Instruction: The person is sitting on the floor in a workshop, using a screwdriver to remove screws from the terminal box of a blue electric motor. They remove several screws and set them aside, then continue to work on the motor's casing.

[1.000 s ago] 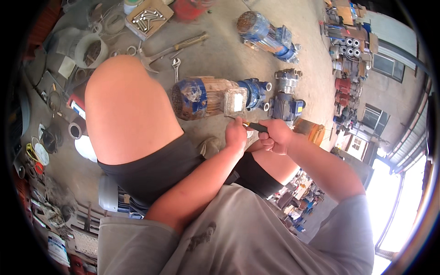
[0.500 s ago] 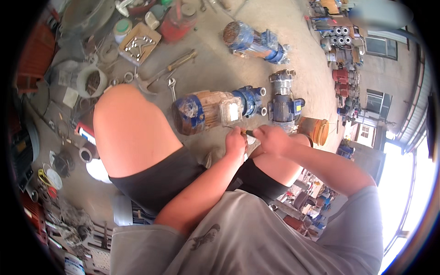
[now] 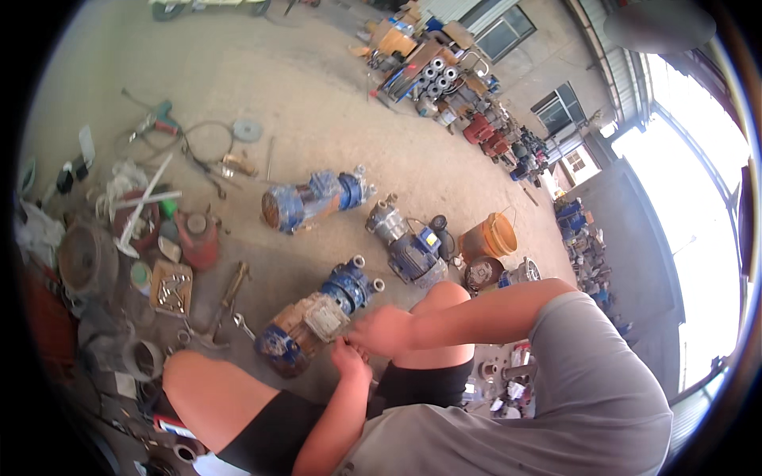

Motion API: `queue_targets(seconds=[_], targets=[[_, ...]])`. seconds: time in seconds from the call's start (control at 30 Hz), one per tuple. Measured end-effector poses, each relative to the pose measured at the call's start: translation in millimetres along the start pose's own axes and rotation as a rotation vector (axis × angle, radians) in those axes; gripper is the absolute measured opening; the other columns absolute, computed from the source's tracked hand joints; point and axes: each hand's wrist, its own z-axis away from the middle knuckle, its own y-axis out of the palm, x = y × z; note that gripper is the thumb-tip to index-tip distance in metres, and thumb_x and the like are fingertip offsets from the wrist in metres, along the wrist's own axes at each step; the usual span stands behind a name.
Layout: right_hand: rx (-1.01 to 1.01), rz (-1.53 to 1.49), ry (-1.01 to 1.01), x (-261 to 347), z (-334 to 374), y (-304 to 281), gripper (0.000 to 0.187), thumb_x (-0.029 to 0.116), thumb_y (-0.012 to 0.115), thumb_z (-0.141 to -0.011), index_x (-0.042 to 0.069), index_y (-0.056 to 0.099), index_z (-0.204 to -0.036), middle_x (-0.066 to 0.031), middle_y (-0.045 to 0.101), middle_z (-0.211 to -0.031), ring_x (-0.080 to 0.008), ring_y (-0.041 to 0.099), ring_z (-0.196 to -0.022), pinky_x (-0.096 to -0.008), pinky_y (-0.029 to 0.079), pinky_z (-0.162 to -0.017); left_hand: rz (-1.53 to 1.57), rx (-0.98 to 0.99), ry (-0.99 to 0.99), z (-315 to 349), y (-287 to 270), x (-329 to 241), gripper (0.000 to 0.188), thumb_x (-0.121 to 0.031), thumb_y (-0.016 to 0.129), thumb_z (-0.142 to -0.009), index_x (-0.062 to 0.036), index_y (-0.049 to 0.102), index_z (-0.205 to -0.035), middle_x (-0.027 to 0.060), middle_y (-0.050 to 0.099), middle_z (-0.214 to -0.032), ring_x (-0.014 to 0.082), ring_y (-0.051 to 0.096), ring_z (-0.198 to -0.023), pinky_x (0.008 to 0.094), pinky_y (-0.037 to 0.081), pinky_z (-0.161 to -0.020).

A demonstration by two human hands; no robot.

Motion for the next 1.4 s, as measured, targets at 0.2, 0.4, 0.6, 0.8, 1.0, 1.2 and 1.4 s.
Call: queue_targets(seconds=[0.2, 0.4, 0.6, 0.8, 1.0, 1.2, 1.4], targets=[[0.355, -0.271, 0.474, -1, -29, 22, 0.024, 0.026, 0.06, -0.093, 0.006, 0.067, -0.105, -0.018, 0.073, -0.09, -0.0396, 0.073, -0.09, -0.0504, 0.057, -0.075, -0.089, -0.109, -0.061, 6, 7, -20, 0.032, -0.036, 0.038, -0.109, -0.0199, 0.049, -0.083, -0.0076, 0.039, -0.059, 0.0093, 0.029, -0.046, 0.0296, 0.021, -0.046], [-0.104, -0.038, -0.119, -13, -27, 12, 0.027, 0.025, 0.059, -0.092, 0.0, 0.069, -0.097, -0.0219, 0.073, -0.094, -0.0416, 0.072, -0.094, -0.0499, 0.057, -0.078, -0.065, 0.033, 0.049, -12, -14, -28, 0.037, -0.039, 0.035, -0.111, -0.0198, 0.049, -0.083, -0.0076, 0.038, -0.06, 0.0087, 0.031, -0.048, 0.029, 0.021, -0.047], [0.324, -0.25, 0.273, -21, -19, 23, 0.026, 0.023, 0.059, -0.092, 0.003, 0.069, -0.105, -0.0188, 0.075, -0.1, -0.0402, 0.072, -0.095, -0.0512, 0.057, -0.08, -0.156, -0.045, -0.064, 11, 18, -13, 0.039, -0.036, 0.033, -0.112, -0.0193, 0.046, -0.08, -0.0082, 0.039, -0.061, 0.0087, 0.033, -0.049, 0.0289, 0.022, -0.047], [-0.112, -0.108, -0.054, -10, -5, 2, 0.031, 0.025, 0.068, -0.087, 0.005, 0.071, -0.11, -0.0171, 0.075, -0.093, -0.0395, 0.073, -0.088, -0.049, 0.058, -0.076, -0.156, 0.013, -0.024, 12, 14, -28, 0.044, -0.035, 0.034, -0.11, -0.0199, 0.043, -0.07, -0.0071, 0.037, -0.057, 0.01, 0.033, -0.048, 0.0303, 0.024, -0.046], [0.407, -0.28, 0.395, 13, -18, -20, 0.032, 0.024, 0.07, -0.085, 0.005, 0.071, -0.111, -0.0153, 0.075, -0.091, -0.035, 0.074, -0.084, -0.0478, 0.057, -0.071, -0.169, -0.099, -0.021, 17, 13, -27, 0.031, -0.034, 0.037, -0.109, -0.0162, 0.053, -0.088, -0.0032, 0.053, -0.072, 0.012, 0.048, -0.056, 0.0301, 0.036, -0.049], [0.044, 0.0, 0.019, 7, -21, 9, 0.021, 0.017, 0.071, -0.08, 0.007, 0.078, -0.097, -0.0144, 0.077, -0.093, -0.0341, 0.076, -0.089, -0.044, 0.06, -0.072, -0.162, -0.038, 0.08, 24, 16, -22, 0.026, -0.03, 0.043, -0.107, -0.0117, 0.061, -0.11, 0.003, 0.068, -0.115, 0.0151, 0.068, -0.089, 0.0289, 0.051, -0.067], [0.209, -0.312, 0.445, 12, -26, -4, 0.017, 0.015, 0.067, -0.085, 0.008, 0.077, -0.097, -0.014, 0.076, -0.099, -0.0355, 0.075, -0.092, -0.0457, 0.059, -0.072, -0.283, -0.092, -0.012, 3, -7, -24, 0.031, -0.028, 0.046, -0.107, -0.0098, 0.062, -0.127, 0.0071, 0.068, -0.124, 0.021, 0.069, -0.103, 0.0352, 0.056, -0.079]])
